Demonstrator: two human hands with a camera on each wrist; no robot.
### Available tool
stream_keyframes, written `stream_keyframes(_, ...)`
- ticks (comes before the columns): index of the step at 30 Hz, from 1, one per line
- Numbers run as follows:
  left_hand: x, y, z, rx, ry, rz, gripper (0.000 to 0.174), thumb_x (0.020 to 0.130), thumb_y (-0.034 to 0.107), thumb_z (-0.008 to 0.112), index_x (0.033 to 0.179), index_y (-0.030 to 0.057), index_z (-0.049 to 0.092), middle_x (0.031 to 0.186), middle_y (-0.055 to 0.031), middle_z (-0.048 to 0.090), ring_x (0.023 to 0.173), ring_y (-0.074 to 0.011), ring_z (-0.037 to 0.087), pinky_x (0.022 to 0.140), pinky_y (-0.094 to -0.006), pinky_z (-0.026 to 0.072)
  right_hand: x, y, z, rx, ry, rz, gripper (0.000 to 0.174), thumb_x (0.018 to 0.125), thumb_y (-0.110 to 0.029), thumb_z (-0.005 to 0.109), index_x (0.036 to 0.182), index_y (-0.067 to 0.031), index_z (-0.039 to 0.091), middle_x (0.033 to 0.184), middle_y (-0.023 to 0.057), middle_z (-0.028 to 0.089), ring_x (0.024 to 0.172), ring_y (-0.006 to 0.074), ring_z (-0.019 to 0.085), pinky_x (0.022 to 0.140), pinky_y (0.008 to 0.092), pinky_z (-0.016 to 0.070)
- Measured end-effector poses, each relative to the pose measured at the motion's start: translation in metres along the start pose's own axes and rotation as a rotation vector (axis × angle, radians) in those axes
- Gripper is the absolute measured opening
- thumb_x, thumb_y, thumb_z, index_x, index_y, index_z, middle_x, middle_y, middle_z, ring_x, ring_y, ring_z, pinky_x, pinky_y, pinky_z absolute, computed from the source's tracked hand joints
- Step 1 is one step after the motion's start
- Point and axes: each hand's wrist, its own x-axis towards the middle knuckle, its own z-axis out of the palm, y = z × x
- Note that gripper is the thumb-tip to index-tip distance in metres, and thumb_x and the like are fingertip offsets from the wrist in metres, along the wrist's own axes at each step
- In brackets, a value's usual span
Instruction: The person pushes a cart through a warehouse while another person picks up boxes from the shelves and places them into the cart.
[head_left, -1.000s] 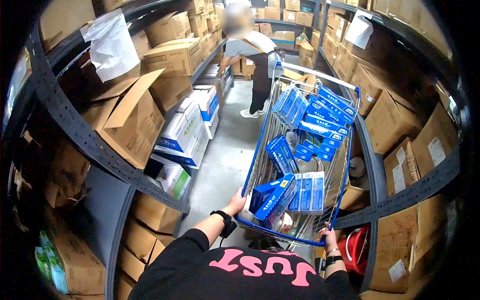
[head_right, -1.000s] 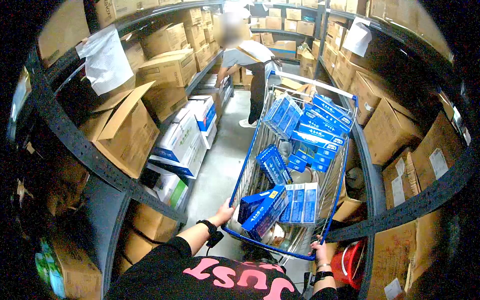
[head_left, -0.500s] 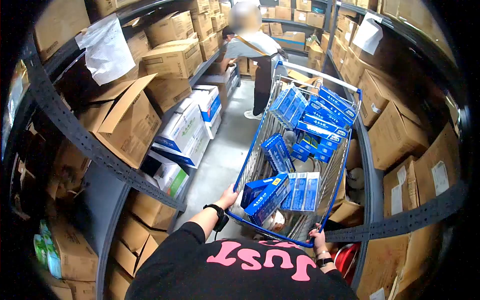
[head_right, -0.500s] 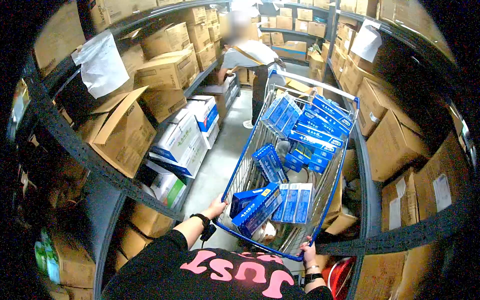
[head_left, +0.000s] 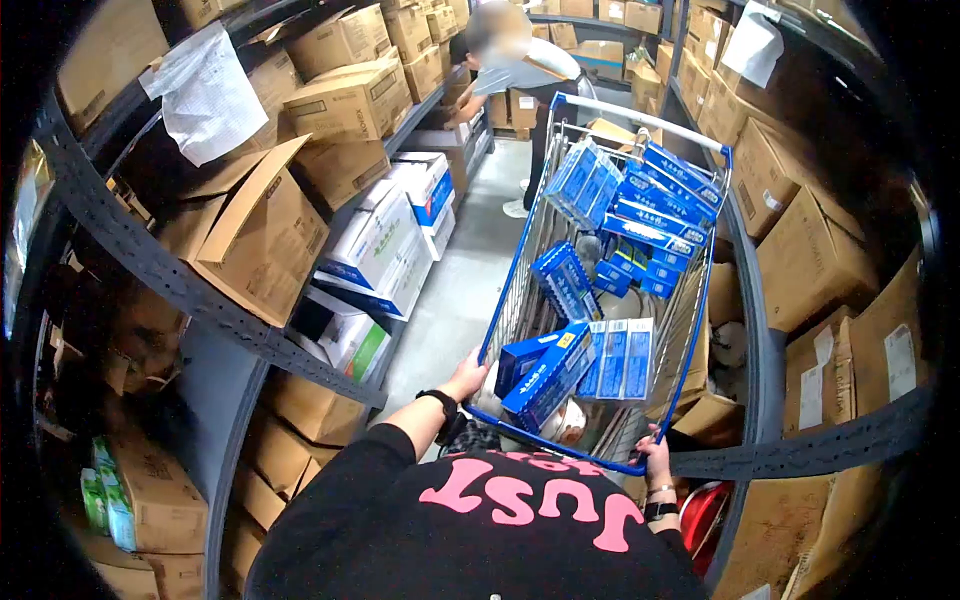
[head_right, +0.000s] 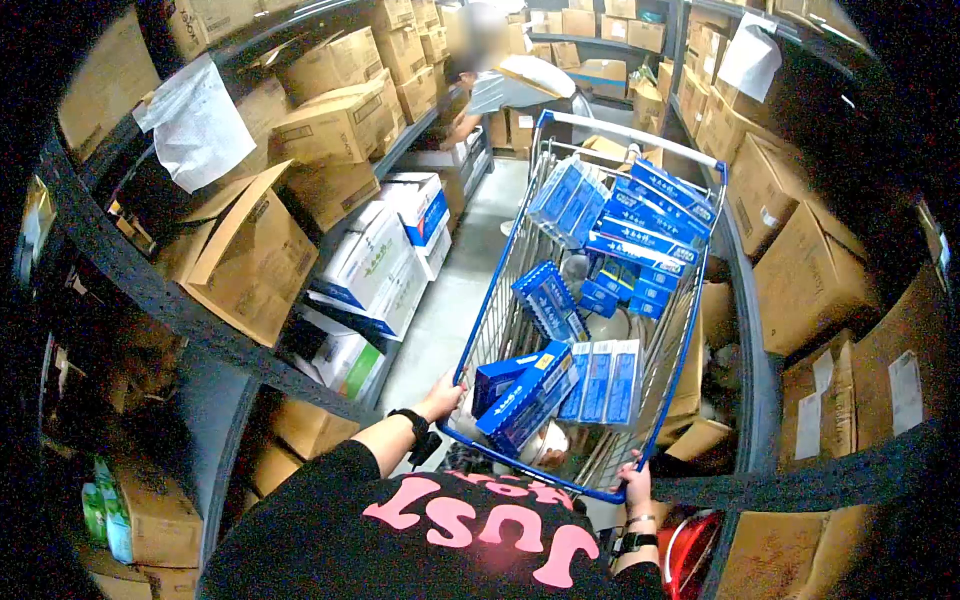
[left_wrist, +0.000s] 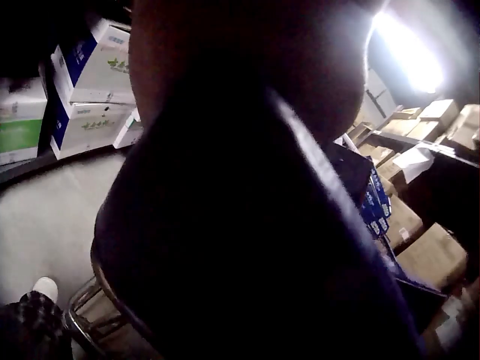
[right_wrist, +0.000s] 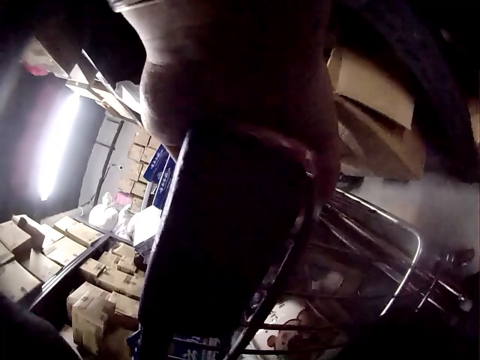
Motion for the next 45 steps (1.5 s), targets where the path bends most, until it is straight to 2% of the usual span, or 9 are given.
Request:
stream_keyframes(4, -0.005, 0.009, 0.000, 0.046, -0.003, -0.008, 0.039, 0.074, 0.015, 0.044, 0.112, 0.0097, 0.039, 0.092, -0.0216, 0.052, 0.090, -0.0329, 0.050, 0.075, -0.0371, 0.0392, -0.005, -0.016, 0.010, 0.025, 0.055, 0.027, 0.056, 0.056, 0.000, 0.045, 0.110, -0.0058, 0.033, 0.063, 0.0015, 0.043, 0.061, 0.0141, 0.047, 0.038, 0.0302, 0.0459)
stream_keyframes(7, -0.007, 0.007, 0.000, 0.000, 0.021, 0.012, 0.038, 0.074, 0.014, 0.044, 0.111, 0.0082, 0.039, 0.083, -0.0193, 0.054, 0.075, -0.0279, 0.054, 0.066, -0.0347, 0.0411, 0.003, -0.010, 0.004, 0.021, 0.021, 0.044, 0.055, 0.059, 0.003, 0.045, 0.112, -0.0069, 0.031, 0.065, 0.0004, 0.041, 0.062, 0.0132, 0.046, 0.037, 0.0306, 0.0472)
stream_keyframes(10, -0.011, 0.018, -0.012, -0.003, 0.019, 0.065, 0.038, 0.074, 0.014, 0.044, 0.111, 0.0079, 0.039, 0.080, -0.0185, 0.054, 0.070, -0.0251, 0.053, 0.063, -0.0335, 0.0410, 0.008, -0.011, 0.011, 0.042, 0.025, 0.051, 0.055, 0.059, 0.003, 0.044, 0.111, -0.0071, 0.033, 0.064, 0.0005, 0.042, 0.064, 0.0139, 0.046, 0.038, 0.0306, 0.0466)
stream_keyframes(15, -0.009, 0.014, -0.009, 0.011, 0.046, 0.018, 0.037, 0.074, 0.013, 0.041, 0.110, 0.0080, 0.039, 0.082, -0.0199, 0.053, 0.077, -0.0302, 0.052, 0.068, -0.0363, 0.0408, 0.009, -0.019, 0.017, 0.047, 0.022, 0.087, 0.056, 0.058, 0.003, 0.045, 0.111, -0.0076, 0.033, 0.065, 0.0011, 0.043, 0.064, 0.0145, 0.046, 0.038, 0.0301, 0.0459)
stream_keyframes(23, -0.012, 0.012, -0.009, 0.006, 0.089, 0.089, 0.037, 0.073, 0.010, 0.041, 0.110, 0.0077, 0.038, 0.087, -0.0206, 0.053, 0.082, -0.0330, 0.052, 0.071, -0.0384, 0.0398, 0.019, -0.014, 0.007, -0.011, -0.020, 0.047, 0.056, 0.060, 0.002, 0.045, 0.114, -0.0048, 0.030, 0.065, 0.0027, 0.045, 0.063, 0.0148, 0.047, 0.040, 0.0297, 0.0456)
stream_keyframes(25, -0.009, 0.006, -0.006, 0.002, 0.118, 0.149, 0.038, 0.073, 0.008, 0.041, 0.110, 0.0072, 0.038, 0.089, -0.0209, 0.052, 0.084, -0.0331, 0.051, 0.073, -0.0383, 0.0395, 0.019, -0.015, 0.007, -0.023, -0.005, 0.065, 0.054, 0.058, 0.001, 0.045, 0.111, -0.0081, 0.033, 0.063, 0.0004, 0.042, 0.065, 0.0145, 0.047, 0.040, 0.0309, 0.0451)
stream_keyframes(31, -0.008, -0.002, -0.003, -0.040, 0.064, 0.112, 0.037, 0.073, 0.007, 0.041, 0.110, 0.0055, 0.037, 0.091, -0.0216, 0.051, 0.087, -0.0333, 0.050, 0.075, -0.0375, 0.0392, 0.023, -0.006, -0.003, -0.054, -0.037, 0.067, 0.054, 0.057, 0.000, 0.045, 0.109, -0.0113, 0.034, 0.063, -0.0002, 0.042, 0.066, 0.0143, 0.047, 0.041, 0.0328, 0.0447)
stream_keyframes(42, -0.002, 0.003, -0.005, 0.004, 0.089, 0.092, 0.037, 0.075, 0.012, 0.040, 0.112, 0.0101, 0.037, 0.084, -0.0218, 0.053, 0.080, -0.0327, 0.053, 0.070, -0.0373, 0.0412, 0.021, -0.018, 0.008, -0.044, -0.033, 0.057, 0.056, 0.058, 0.000, 0.044, 0.112, -0.0088, 0.033, 0.065, 0.0011, 0.043, 0.062, 0.0138, 0.046, 0.041, 0.0311, 0.0454)
stream_keyframes(45, -0.006, 0.009, -0.007, -0.011, 0.079, 0.077, 0.037, 0.075, 0.012, 0.040, 0.112, 0.0101, 0.038, 0.085, -0.0218, 0.053, 0.079, -0.0317, 0.053, 0.068, -0.0369, 0.0414, 0.021, -0.017, 0.006, -0.012, -0.037, 0.085, 0.056, 0.059, 0.005, 0.045, 0.112, -0.0077, 0.032, 0.065, 0.0020, 0.042, 0.068, 0.0162, 0.046, 0.042, 0.0312, 0.0456)
